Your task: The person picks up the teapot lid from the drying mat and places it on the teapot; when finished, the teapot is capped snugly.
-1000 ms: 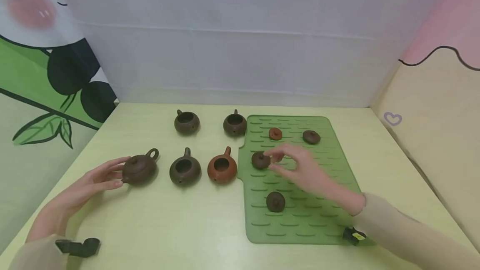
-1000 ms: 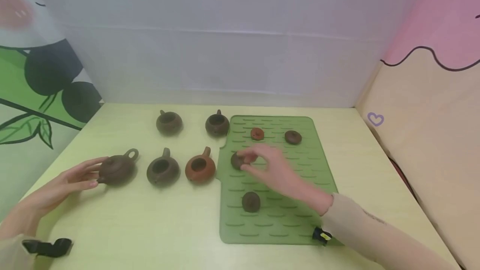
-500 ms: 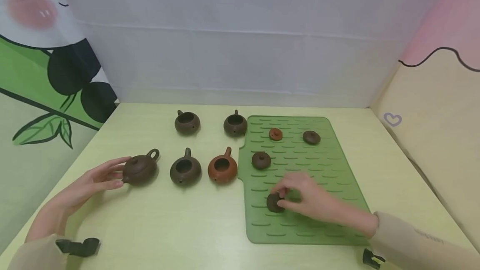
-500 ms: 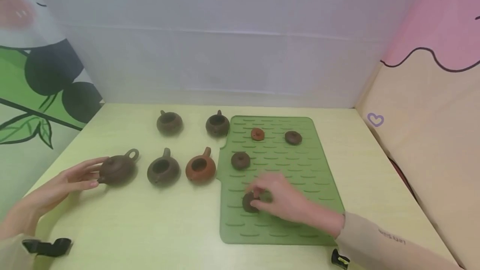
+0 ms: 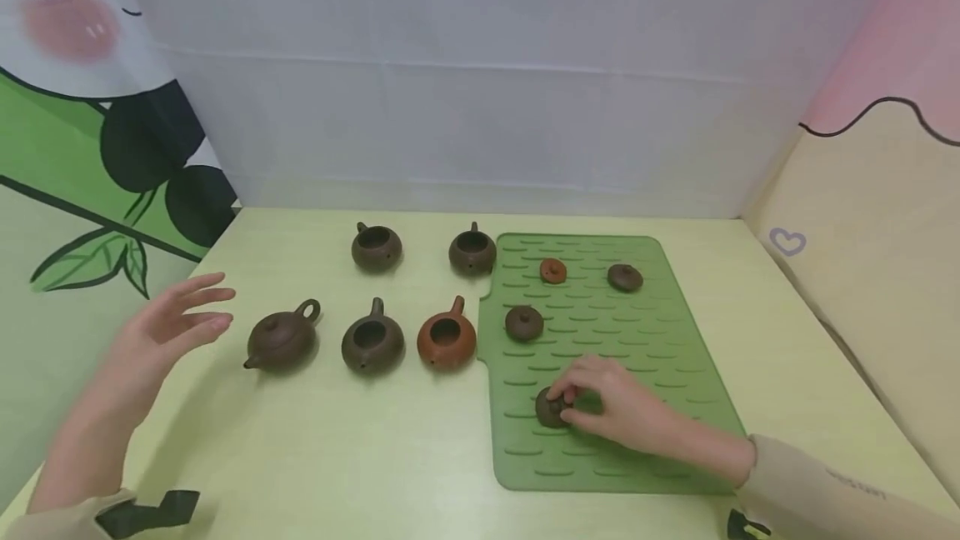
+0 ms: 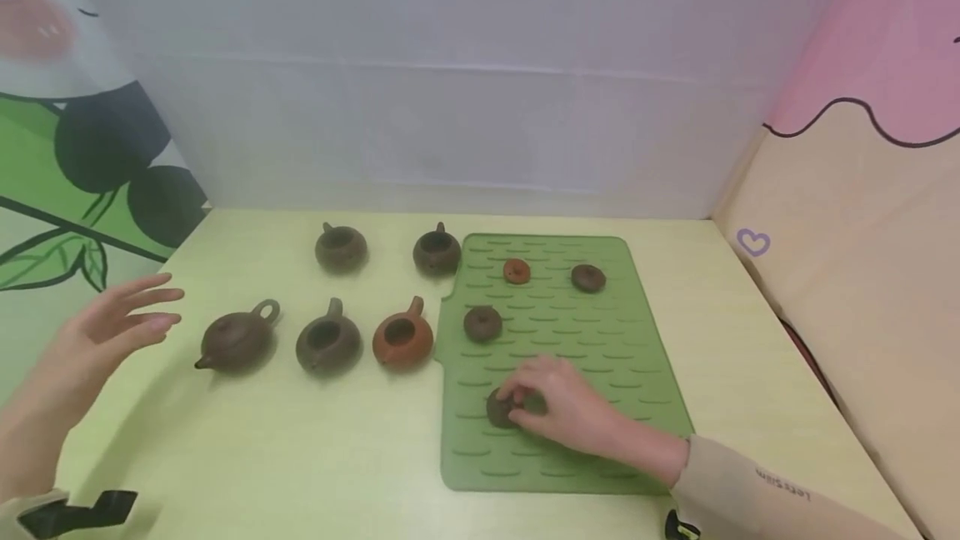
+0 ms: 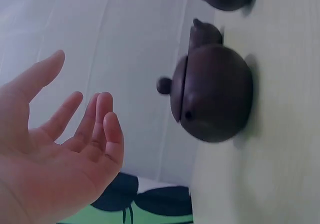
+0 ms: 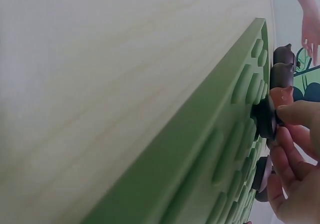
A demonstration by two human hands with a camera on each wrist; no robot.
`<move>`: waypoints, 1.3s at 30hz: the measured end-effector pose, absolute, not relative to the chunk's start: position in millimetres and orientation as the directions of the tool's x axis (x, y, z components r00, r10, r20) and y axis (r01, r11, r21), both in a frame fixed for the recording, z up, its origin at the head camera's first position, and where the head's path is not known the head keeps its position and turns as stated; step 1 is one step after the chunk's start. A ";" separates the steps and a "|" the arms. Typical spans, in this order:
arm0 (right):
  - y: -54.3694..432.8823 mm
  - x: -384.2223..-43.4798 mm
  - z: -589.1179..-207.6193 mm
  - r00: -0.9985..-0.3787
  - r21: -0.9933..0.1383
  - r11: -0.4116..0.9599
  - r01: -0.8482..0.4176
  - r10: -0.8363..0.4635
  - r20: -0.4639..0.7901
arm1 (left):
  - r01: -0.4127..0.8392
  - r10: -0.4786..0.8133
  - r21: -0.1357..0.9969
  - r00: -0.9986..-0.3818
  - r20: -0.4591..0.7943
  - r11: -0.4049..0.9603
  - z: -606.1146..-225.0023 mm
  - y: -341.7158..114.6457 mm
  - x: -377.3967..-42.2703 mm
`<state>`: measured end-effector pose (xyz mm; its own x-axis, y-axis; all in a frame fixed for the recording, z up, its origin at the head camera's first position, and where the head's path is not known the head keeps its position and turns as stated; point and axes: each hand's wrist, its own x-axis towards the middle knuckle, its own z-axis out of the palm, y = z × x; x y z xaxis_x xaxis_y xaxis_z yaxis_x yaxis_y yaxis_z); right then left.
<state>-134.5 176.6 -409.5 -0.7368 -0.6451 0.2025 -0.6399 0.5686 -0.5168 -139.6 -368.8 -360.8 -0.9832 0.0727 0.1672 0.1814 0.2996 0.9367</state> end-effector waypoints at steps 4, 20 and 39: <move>177.6 -135.3 -410.7 -0.750 -0.508 0.588 -0.629 -0.630 0.201 | 0.228 0.162 0.914 -0.970 0.182 0.336 -351.9 -331.7 -138.2; 178.2 -137.1 -412.8 -0.759 -0.480 0.613 -0.627 -0.619 0.202 | 0.116 0.303 0.858 -0.952 -0.048 0.501 -394.8 -276.4 -152.2; 173.6 -139.4 -413.1 -0.764 -0.448 0.641 -0.623 -0.620 0.176 | 0.133 0.346 0.833 -0.935 -0.074 0.537 -418.0 -273.2 -164.5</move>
